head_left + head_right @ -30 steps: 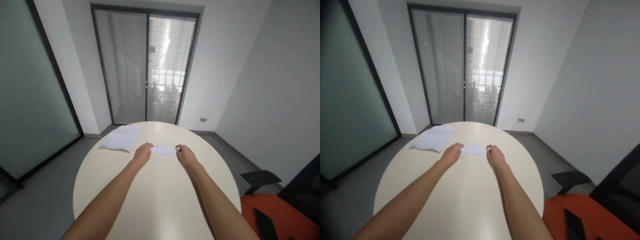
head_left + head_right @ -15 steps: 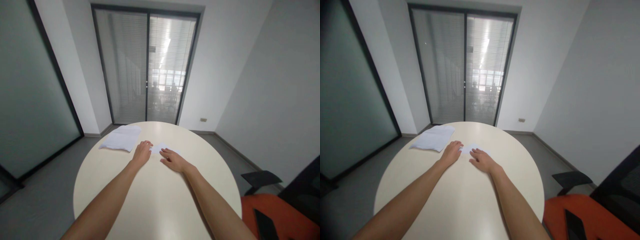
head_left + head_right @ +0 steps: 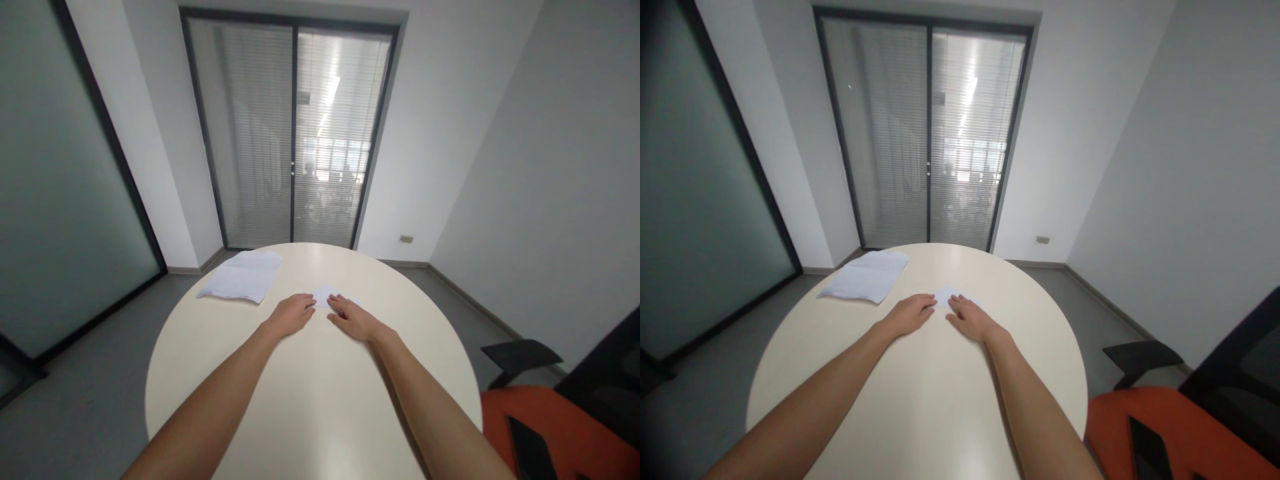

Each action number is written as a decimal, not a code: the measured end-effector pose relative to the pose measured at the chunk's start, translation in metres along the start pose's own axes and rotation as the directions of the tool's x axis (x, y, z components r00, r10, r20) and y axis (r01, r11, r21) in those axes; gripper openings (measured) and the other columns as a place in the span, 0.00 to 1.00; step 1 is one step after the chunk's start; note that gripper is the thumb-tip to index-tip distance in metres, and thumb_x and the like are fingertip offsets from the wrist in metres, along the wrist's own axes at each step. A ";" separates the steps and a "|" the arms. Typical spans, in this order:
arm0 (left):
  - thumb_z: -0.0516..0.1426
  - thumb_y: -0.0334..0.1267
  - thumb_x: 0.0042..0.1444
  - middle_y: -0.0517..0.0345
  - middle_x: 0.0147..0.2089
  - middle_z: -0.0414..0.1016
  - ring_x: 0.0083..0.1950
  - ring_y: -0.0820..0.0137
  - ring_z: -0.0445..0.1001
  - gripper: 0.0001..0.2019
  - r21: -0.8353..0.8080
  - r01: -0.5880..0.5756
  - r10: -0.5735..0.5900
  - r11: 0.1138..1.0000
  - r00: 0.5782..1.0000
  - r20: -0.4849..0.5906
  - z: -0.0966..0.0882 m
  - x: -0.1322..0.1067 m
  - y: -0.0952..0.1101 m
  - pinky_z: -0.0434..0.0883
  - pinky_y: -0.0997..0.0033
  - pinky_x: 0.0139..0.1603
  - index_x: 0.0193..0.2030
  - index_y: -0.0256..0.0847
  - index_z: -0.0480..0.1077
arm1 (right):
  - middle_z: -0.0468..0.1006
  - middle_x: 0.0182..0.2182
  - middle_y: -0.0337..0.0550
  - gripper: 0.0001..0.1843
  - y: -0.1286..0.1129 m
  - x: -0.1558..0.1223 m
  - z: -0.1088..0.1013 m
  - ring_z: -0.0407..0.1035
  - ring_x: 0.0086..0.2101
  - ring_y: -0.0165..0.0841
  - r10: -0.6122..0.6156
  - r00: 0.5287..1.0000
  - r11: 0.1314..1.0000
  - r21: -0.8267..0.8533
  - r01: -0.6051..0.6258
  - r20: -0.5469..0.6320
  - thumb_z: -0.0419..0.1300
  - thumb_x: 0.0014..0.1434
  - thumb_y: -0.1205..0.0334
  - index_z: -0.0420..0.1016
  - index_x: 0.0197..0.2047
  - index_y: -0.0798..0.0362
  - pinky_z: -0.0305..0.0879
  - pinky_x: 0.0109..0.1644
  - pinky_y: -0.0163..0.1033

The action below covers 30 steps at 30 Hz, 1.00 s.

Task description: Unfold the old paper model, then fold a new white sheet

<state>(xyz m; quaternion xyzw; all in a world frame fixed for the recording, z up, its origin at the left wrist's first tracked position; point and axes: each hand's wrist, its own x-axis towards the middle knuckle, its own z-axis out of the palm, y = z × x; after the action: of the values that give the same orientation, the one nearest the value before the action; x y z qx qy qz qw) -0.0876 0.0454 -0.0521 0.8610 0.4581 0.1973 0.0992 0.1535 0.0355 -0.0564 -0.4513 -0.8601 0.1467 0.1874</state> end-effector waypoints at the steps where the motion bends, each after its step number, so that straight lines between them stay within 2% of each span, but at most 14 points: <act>1: 0.52 0.41 0.66 0.53 0.65 0.70 0.66 0.64 0.66 0.17 0.003 0.008 -0.008 1.000 1.000 0.001 0.000 0.000 0.000 0.61 0.64 0.68 0.58 0.44 0.73 | 0.59 0.68 0.55 0.31 0.001 0.000 -0.001 0.50 0.68 0.45 0.007 1.000 1.000 -0.004 -0.007 0.002 0.53 0.68 0.49 0.62 0.68 0.57 0.47 0.71 0.53; 7: 0.52 0.40 0.66 0.53 0.62 0.72 0.64 0.64 0.68 0.16 0.053 -0.002 0.004 0.999 1.000 -0.027 -0.002 0.000 0.001 0.64 0.63 0.65 0.57 0.44 0.74 | 0.67 0.64 0.50 0.23 0.001 -0.002 -0.006 0.57 0.66 0.41 0.009 1.000 1.000 0.001 -0.009 -0.025 0.51 0.68 0.56 0.69 0.63 0.52 0.51 0.71 0.50; 13: 0.53 0.38 0.65 0.54 0.57 0.76 0.58 0.62 0.71 0.14 0.105 -0.005 0.009 0.994 0.999 -0.033 -0.009 -0.002 0.006 0.68 0.64 0.58 0.54 0.46 0.75 | 0.73 0.60 0.50 0.21 -0.003 -0.002 -0.013 0.66 0.60 0.42 0.086 0.993 0.996 -0.007 -0.087 -0.075 0.57 0.63 0.63 0.75 0.58 0.52 0.59 0.66 0.47; 19: 0.53 0.38 0.66 0.54 0.54 0.77 0.56 0.63 0.72 0.12 0.132 -0.005 0.009 0.991 1.000 -0.028 -0.011 -0.002 0.010 0.69 0.65 0.55 0.52 0.47 0.75 | 0.78 0.53 0.51 0.18 -0.001 0.001 -0.017 0.72 0.52 0.41 0.079 0.991 0.995 -0.058 -0.085 -0.106 0.58 0.62 0.61 0.79 0.53 0.54 0.63 0.60 0.44; 30: 0.50 0.38 0.68 0.54 0.51 0.78 0.53 0.63 0.74 0.13 0.168 -0.019 0.029 0.986 0.998 -0.056 -0.012 -0.002 0.012 0.69 0.66 0.52 0.50 0.46 0.75 | 0.79 0.52 0.48 0.17 -0.003 0.000 -0.016 0.71 0.52 0.40 0.114 0.986 0.987 -0.100 -0.126 -0.119 0.58 0.63 0.58 0.78 0.53 0.51 0.63 0.60 0.42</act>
<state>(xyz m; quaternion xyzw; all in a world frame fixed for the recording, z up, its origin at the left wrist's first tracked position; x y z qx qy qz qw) -0.0850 0.0368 -0.0379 0.8657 0.4653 0.1844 0.0107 0.1589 0.0348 -0.0408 -0.5192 -0.8260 0.0857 0.2020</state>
